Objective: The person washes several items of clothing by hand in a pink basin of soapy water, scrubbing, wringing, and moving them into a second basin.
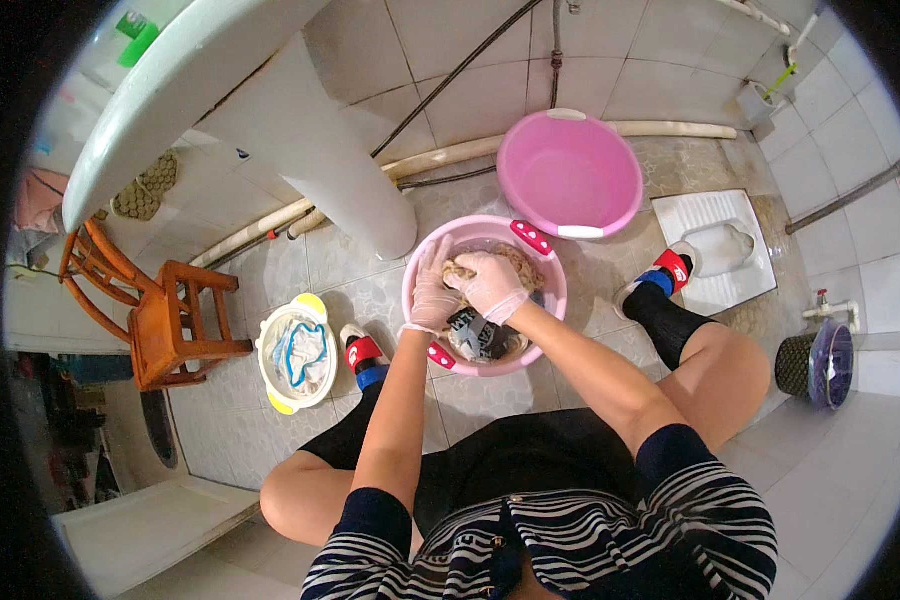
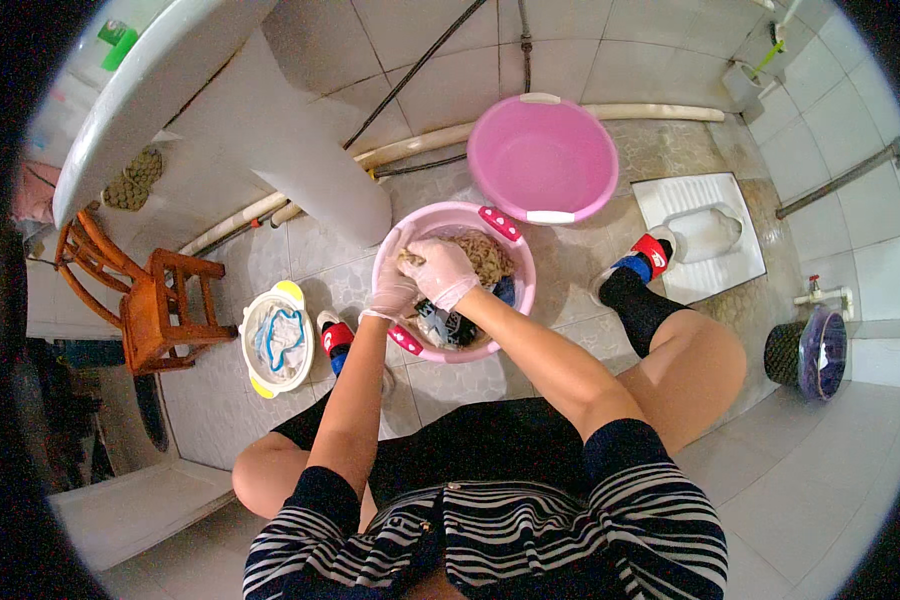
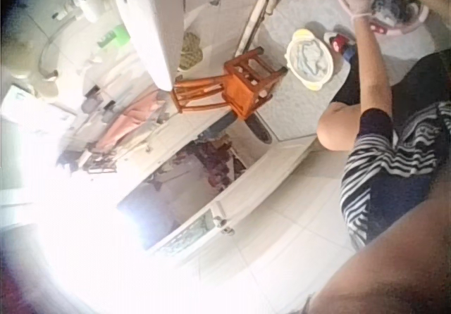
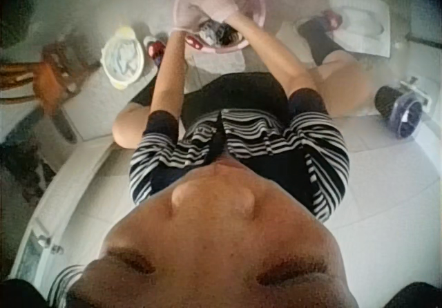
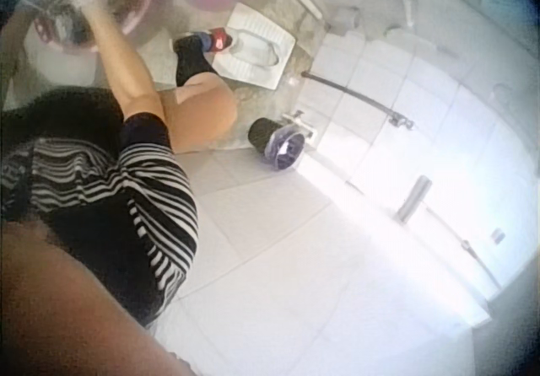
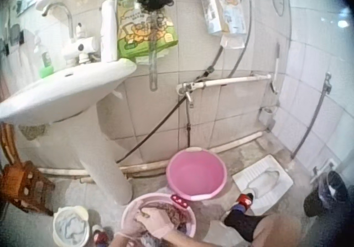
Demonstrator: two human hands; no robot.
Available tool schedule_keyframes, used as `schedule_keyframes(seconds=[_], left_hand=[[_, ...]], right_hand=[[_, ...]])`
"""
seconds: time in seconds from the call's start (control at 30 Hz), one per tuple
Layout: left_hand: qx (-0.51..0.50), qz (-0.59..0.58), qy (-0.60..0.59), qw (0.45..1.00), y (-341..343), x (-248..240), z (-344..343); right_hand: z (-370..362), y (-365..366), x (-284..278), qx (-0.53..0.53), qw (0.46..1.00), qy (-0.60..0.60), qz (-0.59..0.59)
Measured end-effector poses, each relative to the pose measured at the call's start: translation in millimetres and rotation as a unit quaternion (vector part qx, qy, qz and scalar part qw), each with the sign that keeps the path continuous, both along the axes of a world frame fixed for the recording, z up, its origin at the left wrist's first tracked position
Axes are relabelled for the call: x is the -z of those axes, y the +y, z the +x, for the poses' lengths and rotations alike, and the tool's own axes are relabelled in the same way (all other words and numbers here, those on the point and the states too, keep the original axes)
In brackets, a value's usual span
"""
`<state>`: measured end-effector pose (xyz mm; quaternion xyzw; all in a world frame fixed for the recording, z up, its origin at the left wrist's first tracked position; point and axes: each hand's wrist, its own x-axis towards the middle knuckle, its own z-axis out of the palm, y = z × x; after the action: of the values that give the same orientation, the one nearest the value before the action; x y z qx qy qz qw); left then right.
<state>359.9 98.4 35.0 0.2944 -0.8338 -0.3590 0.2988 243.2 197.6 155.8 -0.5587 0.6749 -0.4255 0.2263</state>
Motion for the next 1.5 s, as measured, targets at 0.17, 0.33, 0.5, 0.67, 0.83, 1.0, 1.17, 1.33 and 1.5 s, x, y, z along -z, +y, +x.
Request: schedule_keyframes(seconds=[0.17,0.33,0.5,0.67,0.83,1.0,1.17,1.33,1.5], left_hand=[[-0.004,0.400,0.125,0.908,16.7,-69.5,-9.4],[-0.031,0.357,0.250,0.900,5.4,-92.8,-24.3],[-0.144,0.338,0.171,0.914,-26.5,-51.3,-22.2],[-0.073,0.005,-0.241,0.968,-4.6,-30.6,-26.9],[0.103,-0.085,-0.454,0.881,24.0,-35.1,-52.2],[0.111,-0.133,-0.499,0.849,22.8,-2.4,-54.5],[0.158,-0.150,-0.515,0.829,14.5,15.3,-64.1],[0.175,-0.150,-0.445,0.865,-4.1,53.6,-61.6],[0.229,-0.059,-0.419,0.876,-21.8,68.9,-79.6]], right_hand=[[-14.7,-4.9,-78.4,0.011,0.987,-0.151,-0.049],[-28.2,-6.0,-131.0,0.025,0.962,-0.222,-0.154],[-64.8,-1.0,-79.0,0.105,0.993,0.033,0.029],[-80.6,6.6,37.3,0.062,0.957,0.148,0.240],[-58.7,9.4,62.8,-0.012,0.920,0.235,0.313],[-52.4,12.6,100.9,-0.032,0.913,0.253,0.318],[-65.0,7.8,130.2,-0.038,0.907,0.218,0.359],[-76.8,-9.2,148.8,-0.081,0.899,0.197,0.384],[-81.9,-18.3,171.4,-0.065,0.911,0.210,0.349]])
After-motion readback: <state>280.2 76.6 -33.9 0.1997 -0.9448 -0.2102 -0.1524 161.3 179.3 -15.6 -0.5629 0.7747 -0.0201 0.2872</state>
